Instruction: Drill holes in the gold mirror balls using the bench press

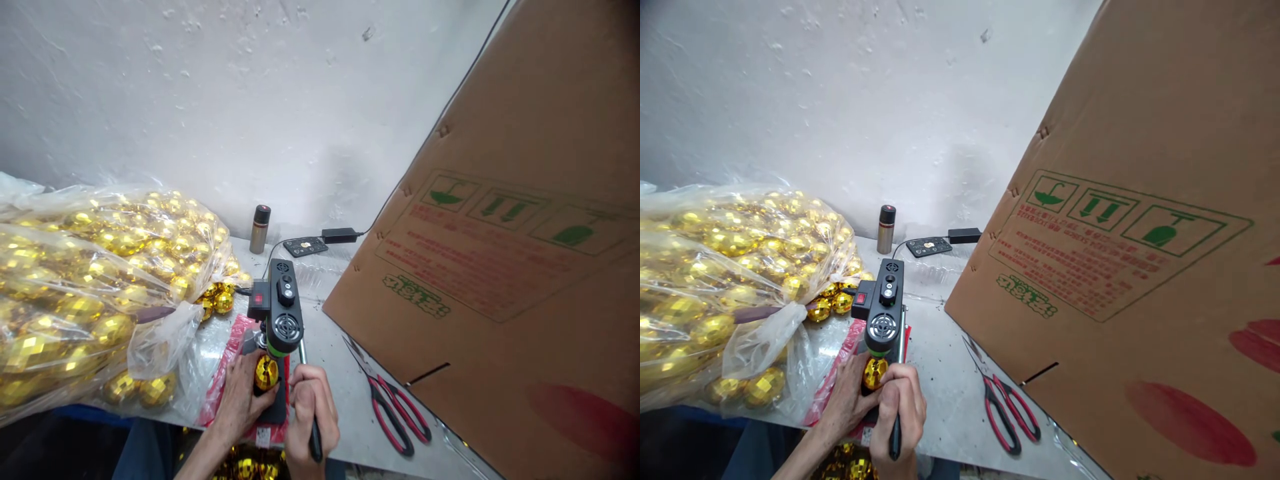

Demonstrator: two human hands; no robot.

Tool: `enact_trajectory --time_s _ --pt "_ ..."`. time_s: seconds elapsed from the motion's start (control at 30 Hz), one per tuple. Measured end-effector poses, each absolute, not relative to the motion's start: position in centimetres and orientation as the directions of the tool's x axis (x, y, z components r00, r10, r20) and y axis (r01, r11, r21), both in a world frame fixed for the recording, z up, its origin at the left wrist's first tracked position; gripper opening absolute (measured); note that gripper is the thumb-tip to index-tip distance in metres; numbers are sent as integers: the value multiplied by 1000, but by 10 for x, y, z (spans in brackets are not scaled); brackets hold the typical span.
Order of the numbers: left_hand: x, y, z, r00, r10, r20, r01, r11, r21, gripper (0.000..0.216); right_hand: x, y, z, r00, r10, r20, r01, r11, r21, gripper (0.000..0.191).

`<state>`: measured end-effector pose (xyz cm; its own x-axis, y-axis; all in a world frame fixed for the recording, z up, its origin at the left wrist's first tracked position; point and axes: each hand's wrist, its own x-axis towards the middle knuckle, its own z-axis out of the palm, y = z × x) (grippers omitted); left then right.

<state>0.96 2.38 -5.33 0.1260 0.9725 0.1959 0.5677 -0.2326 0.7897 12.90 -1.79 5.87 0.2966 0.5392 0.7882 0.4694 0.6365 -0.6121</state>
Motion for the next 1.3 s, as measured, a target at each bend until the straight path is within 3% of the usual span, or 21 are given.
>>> enact_trajectory --time_s 1.3 --pt "12 25 -59 104 979 178 541 -206 816 54 125 -6 37 323 449 833 481 680 -553 37"
